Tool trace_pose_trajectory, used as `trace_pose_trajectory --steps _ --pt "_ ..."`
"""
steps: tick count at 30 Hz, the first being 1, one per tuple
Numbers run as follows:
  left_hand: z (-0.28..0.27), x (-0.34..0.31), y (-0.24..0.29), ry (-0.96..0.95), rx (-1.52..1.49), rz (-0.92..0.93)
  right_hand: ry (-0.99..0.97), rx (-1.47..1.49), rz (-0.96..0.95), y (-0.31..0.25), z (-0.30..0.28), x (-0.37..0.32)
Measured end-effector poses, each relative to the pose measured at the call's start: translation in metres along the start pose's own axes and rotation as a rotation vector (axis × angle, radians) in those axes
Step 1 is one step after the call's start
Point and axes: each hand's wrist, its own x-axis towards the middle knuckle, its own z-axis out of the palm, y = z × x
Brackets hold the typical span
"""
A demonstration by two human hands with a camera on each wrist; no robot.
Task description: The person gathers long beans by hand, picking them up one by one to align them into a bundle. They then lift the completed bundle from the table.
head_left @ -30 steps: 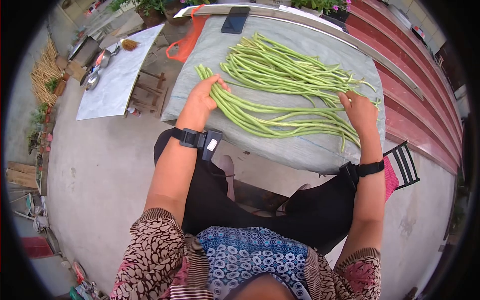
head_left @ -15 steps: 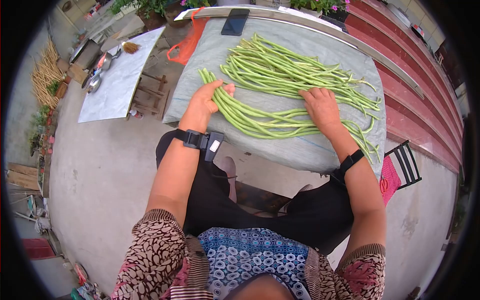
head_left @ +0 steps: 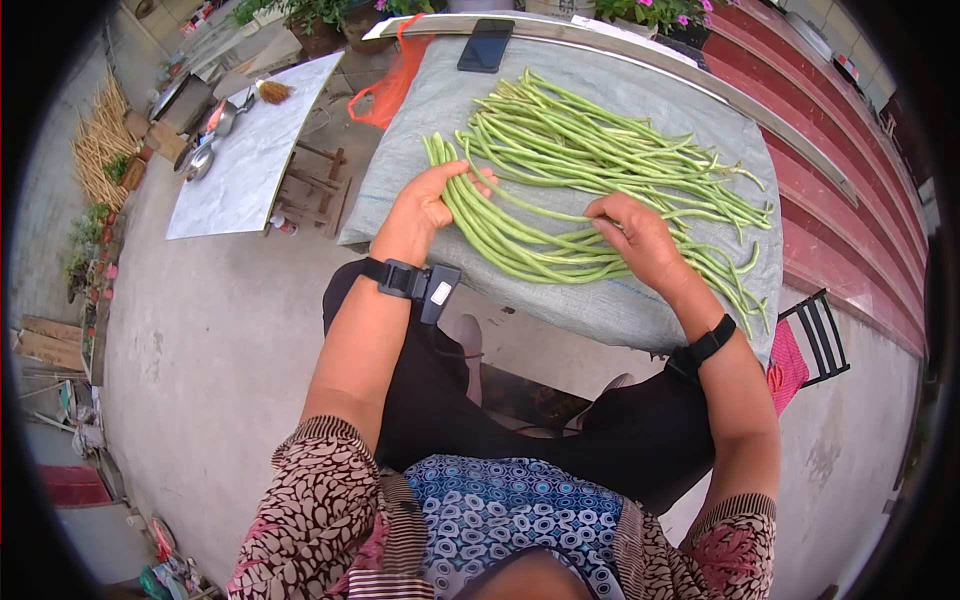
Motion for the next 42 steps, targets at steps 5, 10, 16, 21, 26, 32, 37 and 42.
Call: trace_pose_trajectory --steps 5,10,16,21,26,32,37,42 --pt "-0.002 0.001 -0.002 0.081 0.019 0.084 -0.125 -0.007 0.04 -0.006 -0.003 -0.004" --pt "0.005 -0.002 -0.005 0.133 -0.068 0.093 -0.154 -0.035 0.031 0.002 -0.003 -0.006" --pt "-0.003 0.004 -0.003 0.118 -0.081 0.122 -0.094 -0.356 0.14 0.001 -0.026 -0.004" --pt "-0.011 0.011 -0.003 0.201 -0.071 0.137 0.074 -0.645 0.4 0.013 -0.075 -0.009" --pt "-0.008 0.011 -0.003 0.193 -0.079 0.149 0.161 -0.774 0.649 0.037 -0.111 -0.024" --pt "-0.002 0.005 -0.004 0.213 0.057 0.193 0.085 -0.54 0.419 0.062 -0.083 -0.027" --pt "-0.001 0.004 -0.003 0.172 0.026 0.162 0.076 -0.52 0.108 0.044 -0.033 0.0" --pt "0.005 -0.003 -0.003 0.19 0.012 0.155 0.034 -0.534 0.157 0.051 -0.002 0.016"
